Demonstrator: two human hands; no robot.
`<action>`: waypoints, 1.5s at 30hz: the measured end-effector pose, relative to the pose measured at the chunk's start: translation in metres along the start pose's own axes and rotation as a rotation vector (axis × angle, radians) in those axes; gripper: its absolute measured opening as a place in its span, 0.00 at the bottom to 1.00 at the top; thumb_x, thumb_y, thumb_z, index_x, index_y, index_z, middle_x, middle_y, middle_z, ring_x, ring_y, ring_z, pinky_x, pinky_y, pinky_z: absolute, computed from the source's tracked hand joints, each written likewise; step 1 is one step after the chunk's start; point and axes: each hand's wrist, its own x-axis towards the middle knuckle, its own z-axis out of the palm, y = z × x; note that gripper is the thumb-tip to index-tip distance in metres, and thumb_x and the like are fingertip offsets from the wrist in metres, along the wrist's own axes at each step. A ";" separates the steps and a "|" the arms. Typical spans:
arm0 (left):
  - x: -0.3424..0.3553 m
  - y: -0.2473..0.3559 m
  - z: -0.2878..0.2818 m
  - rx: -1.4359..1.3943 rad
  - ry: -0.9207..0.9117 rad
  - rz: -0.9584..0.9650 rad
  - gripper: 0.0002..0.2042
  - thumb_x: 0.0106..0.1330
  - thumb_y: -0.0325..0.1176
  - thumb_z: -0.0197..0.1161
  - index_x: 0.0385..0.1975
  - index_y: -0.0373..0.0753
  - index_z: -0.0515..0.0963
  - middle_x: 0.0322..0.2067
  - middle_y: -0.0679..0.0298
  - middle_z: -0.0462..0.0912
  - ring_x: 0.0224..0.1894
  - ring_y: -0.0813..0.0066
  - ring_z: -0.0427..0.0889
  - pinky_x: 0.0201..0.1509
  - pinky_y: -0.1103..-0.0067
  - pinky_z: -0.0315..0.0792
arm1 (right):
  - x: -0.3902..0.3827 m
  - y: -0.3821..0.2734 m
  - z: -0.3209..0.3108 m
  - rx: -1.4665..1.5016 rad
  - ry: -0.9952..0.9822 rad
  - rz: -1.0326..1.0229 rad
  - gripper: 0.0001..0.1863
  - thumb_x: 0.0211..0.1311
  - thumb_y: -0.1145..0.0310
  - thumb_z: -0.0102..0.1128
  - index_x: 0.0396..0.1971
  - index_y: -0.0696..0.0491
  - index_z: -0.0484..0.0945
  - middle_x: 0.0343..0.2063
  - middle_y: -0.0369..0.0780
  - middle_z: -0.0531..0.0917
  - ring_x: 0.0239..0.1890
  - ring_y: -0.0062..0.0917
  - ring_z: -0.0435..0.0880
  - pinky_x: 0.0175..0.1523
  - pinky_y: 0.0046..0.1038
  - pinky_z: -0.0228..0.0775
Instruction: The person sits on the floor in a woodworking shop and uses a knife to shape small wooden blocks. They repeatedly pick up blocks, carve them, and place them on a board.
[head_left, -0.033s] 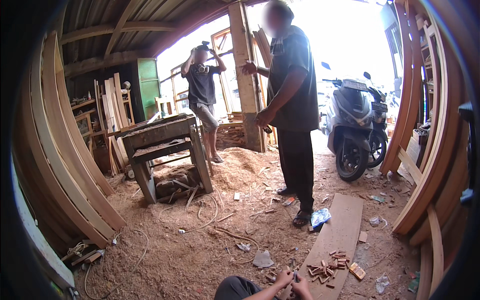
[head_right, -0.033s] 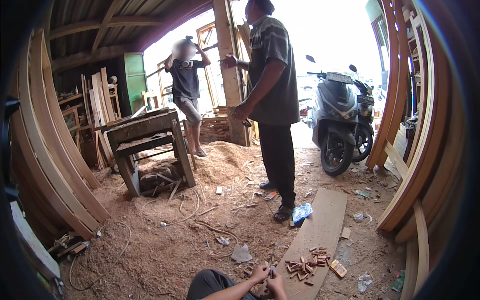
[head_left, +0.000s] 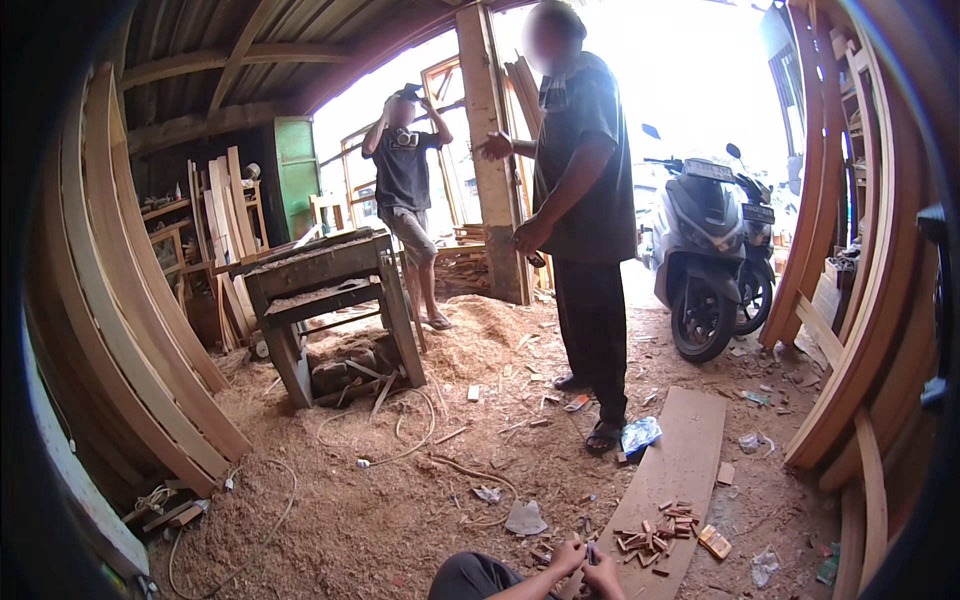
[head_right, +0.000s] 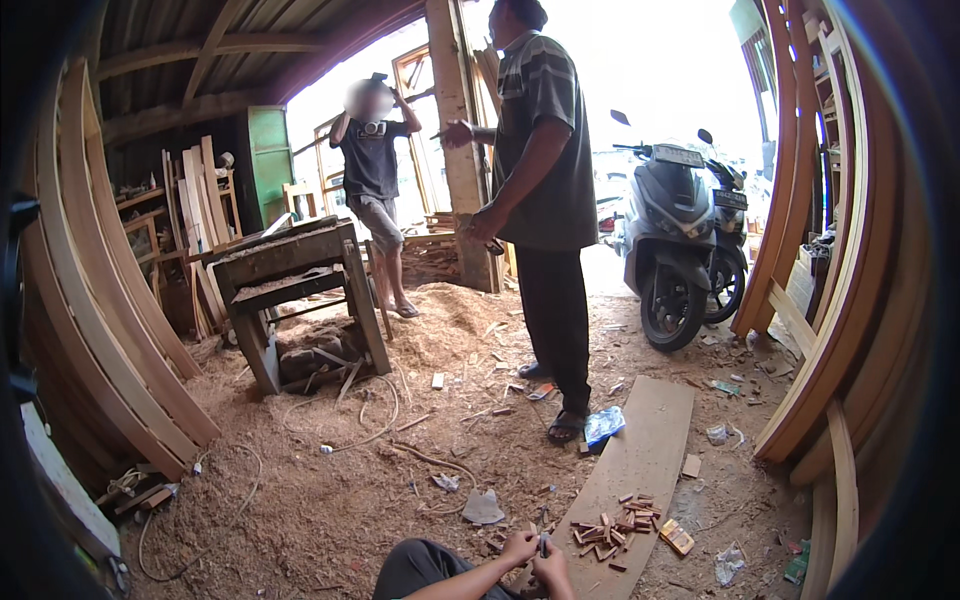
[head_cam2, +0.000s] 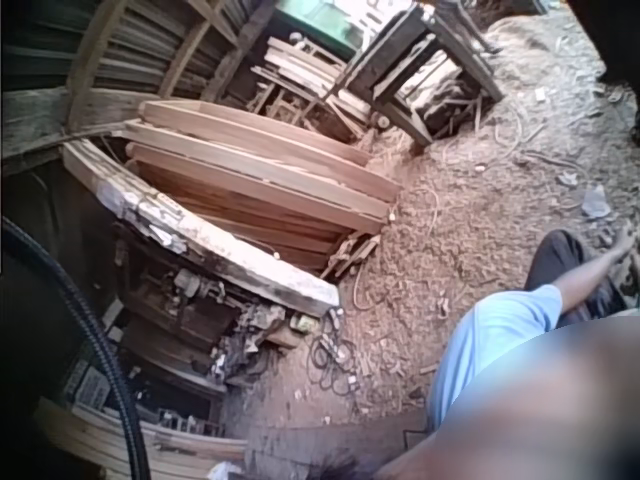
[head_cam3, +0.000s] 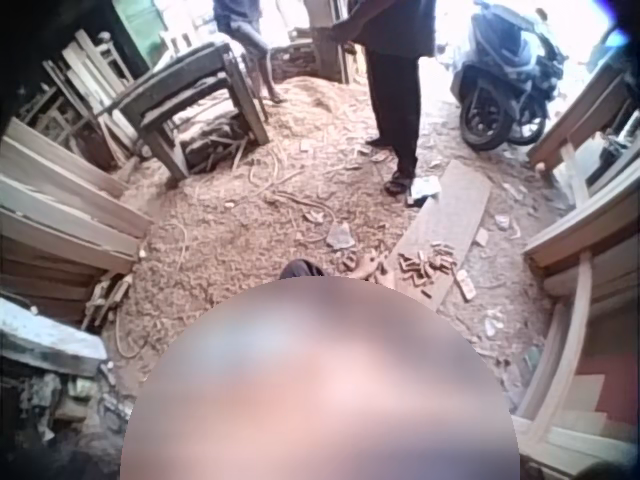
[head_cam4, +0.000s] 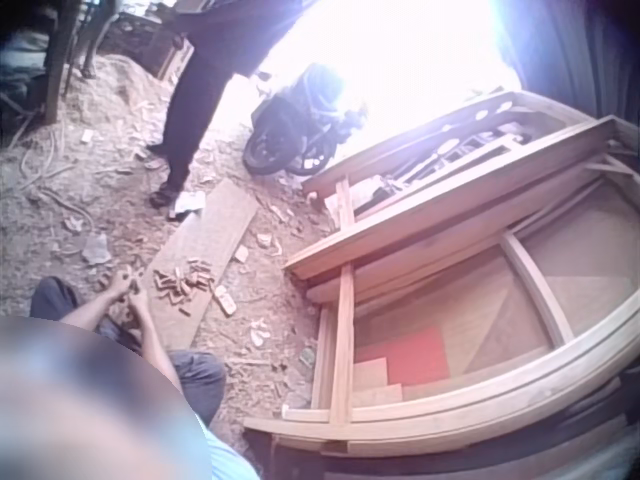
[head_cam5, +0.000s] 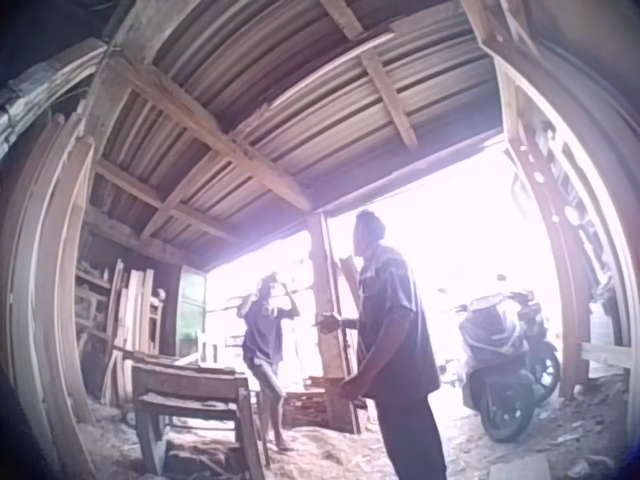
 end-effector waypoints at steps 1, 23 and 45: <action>-0.001 0.000 0.000 -0.012 -0.006 -0.021 0.16 0.63 0.46 0.57 0.33 0.41 0.85 0.28 0.53 0.86 0.32 0.56 0.86 0.37 0.63 0.78 | -0.004 -0.004 -0.001 0.022 -0.012 0.000 0.34 0.57 0.71 0.60 0.67 0.51 0.68 0.25 0.45 0.85 0.21 0.28 0.85 0.25 0.32 0.77; 0.012 -0.003 -0.006 -0.073 0.050 -0.143 0.15 0.63 0.43 0.59 0.37 0.39 0.86 0.33 0.51 0.86 0.38 0.55 0.87 0.44 0.66 0.77 | -0.041 -0.068 -0.022 0.000 -0.103 0.025 0.30 0.57 0.70 0.58 0.64 0.46 0.72 0.29 0.46 0.86 0.22 0.32 0.87 0.23 0.33 0.78; 0.018 0.034 -0.033 -0.293 -0.105 -0.016 0.14 0.73 0.36 0.58 0.32 0.31 0.82 0.24 0.66 0.83 0.26 0.81 0.77 0.32 0.81 0.71 | -0.016 -0.040 -0.014 -0.144 0.139 -0.021 0.33 0.50 0.77 0.52 0.61 0.57 0.72 0.33 0.57 0.85 0.25 0.40 0.87 0.34 0.38 0.81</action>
